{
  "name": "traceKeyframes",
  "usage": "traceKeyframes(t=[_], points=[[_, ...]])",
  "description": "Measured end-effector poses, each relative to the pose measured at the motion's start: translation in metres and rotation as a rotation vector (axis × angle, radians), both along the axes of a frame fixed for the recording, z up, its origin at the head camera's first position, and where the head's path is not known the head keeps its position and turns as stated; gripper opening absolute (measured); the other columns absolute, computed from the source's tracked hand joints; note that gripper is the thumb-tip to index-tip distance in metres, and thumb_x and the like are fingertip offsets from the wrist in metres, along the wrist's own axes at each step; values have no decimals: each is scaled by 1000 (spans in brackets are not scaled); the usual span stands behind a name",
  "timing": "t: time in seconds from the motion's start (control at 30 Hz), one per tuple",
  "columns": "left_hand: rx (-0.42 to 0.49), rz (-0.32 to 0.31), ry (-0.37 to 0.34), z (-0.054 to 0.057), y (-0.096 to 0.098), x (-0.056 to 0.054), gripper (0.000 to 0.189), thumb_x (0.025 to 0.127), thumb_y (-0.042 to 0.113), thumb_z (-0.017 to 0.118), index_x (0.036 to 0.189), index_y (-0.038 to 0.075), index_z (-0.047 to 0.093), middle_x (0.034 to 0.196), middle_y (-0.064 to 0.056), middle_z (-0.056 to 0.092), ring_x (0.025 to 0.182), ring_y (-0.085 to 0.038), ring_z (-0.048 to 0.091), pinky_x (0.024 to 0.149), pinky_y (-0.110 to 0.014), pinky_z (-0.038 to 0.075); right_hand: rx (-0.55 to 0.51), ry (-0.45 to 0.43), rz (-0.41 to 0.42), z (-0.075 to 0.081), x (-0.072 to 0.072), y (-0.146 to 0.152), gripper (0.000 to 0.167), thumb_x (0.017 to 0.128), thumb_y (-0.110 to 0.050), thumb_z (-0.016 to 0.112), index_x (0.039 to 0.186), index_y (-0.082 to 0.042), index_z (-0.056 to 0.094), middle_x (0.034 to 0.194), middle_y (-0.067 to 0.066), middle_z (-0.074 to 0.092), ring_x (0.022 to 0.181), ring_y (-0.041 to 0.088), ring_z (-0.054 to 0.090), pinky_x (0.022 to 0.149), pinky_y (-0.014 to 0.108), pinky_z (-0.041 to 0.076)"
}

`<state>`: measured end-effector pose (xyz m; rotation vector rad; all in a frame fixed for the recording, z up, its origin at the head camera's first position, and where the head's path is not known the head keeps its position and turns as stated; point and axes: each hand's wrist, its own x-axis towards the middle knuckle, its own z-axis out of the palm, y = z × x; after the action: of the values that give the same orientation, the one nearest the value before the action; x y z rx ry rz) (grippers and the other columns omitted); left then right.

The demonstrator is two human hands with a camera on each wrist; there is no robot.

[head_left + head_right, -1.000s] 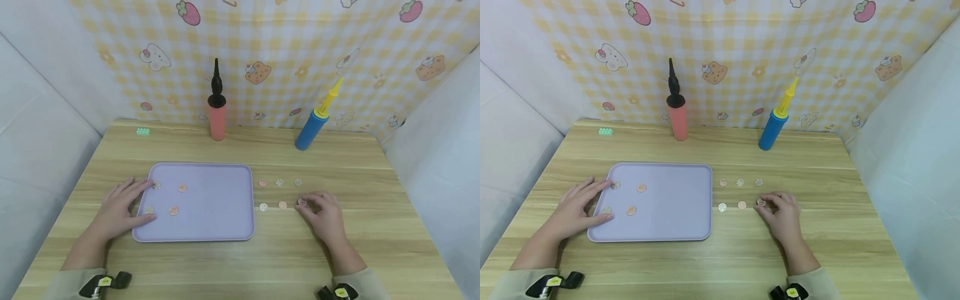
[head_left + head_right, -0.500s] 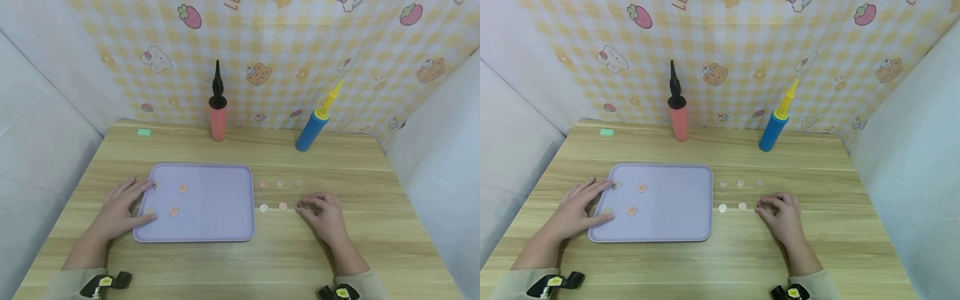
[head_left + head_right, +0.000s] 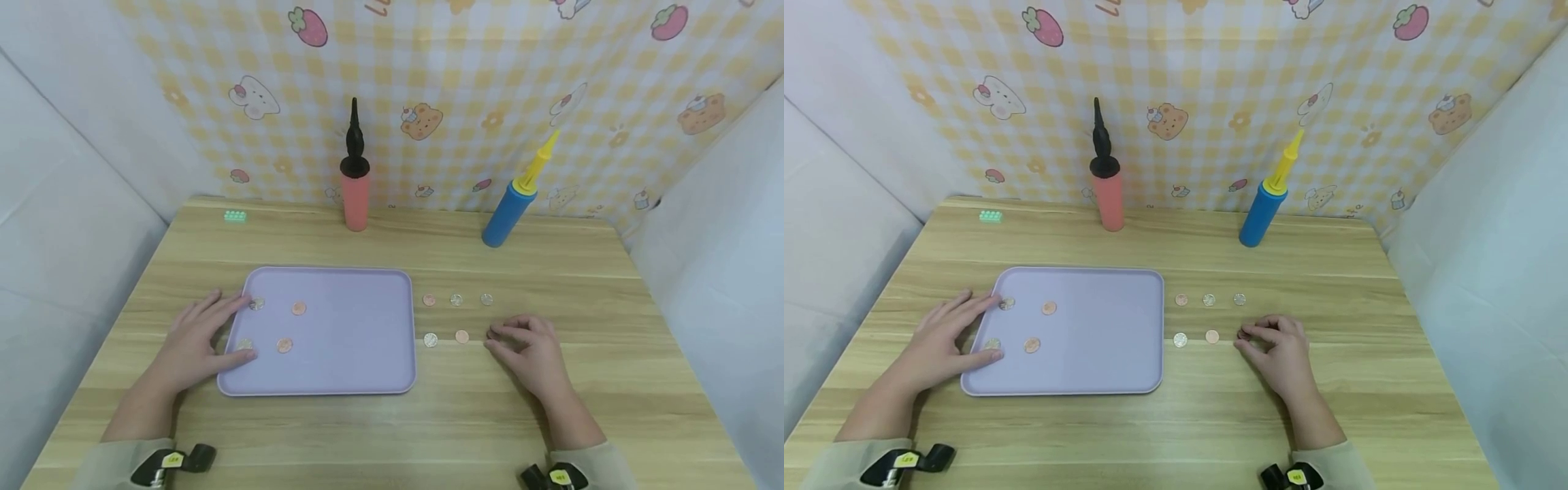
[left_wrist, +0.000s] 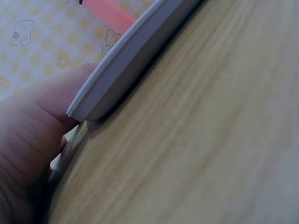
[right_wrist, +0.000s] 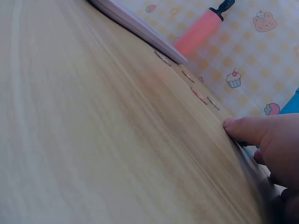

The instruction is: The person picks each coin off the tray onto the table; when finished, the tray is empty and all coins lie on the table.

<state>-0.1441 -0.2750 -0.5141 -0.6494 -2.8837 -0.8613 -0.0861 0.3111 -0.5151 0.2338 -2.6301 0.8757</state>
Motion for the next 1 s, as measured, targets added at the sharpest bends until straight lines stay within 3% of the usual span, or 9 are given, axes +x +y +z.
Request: traceKeyframes(t=[0.6, 0.8, 1.0], points=[[2, 1, -4, -3, -1, 1, 99, 78, 46, 93, 162, 21, 47, 162, -22, 47, 152, -57, 28, 122, -76, 6, -24, 82, 1, -7, 0, -2, 21, 78, -6, 93, 97, -6, 85, 101, 9, 71, 105, 34, 56, 91, 45, 37], [6, 1, 6, -1, 1, 1, 99, 78, 45, 93, 162, 20, 48, 162, -22, 48, 151, -57, 28, 123, -75, 6, 27, 192, 21, -6, -6, -8, 15, 81, -15, 89, 93, -7, 85, 99, 10, 74, 98, 35, 63, 91, 48, 42], [8, 1, 6, 0, 1, 2, 99, 78, 46, 93, 162, 20, 48, 161, -22, 48, 151, -58, 28, 122, -76, 7, 74, 368, 108, -3, -13, -28, 14, 82, -23, 83, 86, -10, 84, 93, 5, 74, 88, 32, 66, 82, 48, 45]])
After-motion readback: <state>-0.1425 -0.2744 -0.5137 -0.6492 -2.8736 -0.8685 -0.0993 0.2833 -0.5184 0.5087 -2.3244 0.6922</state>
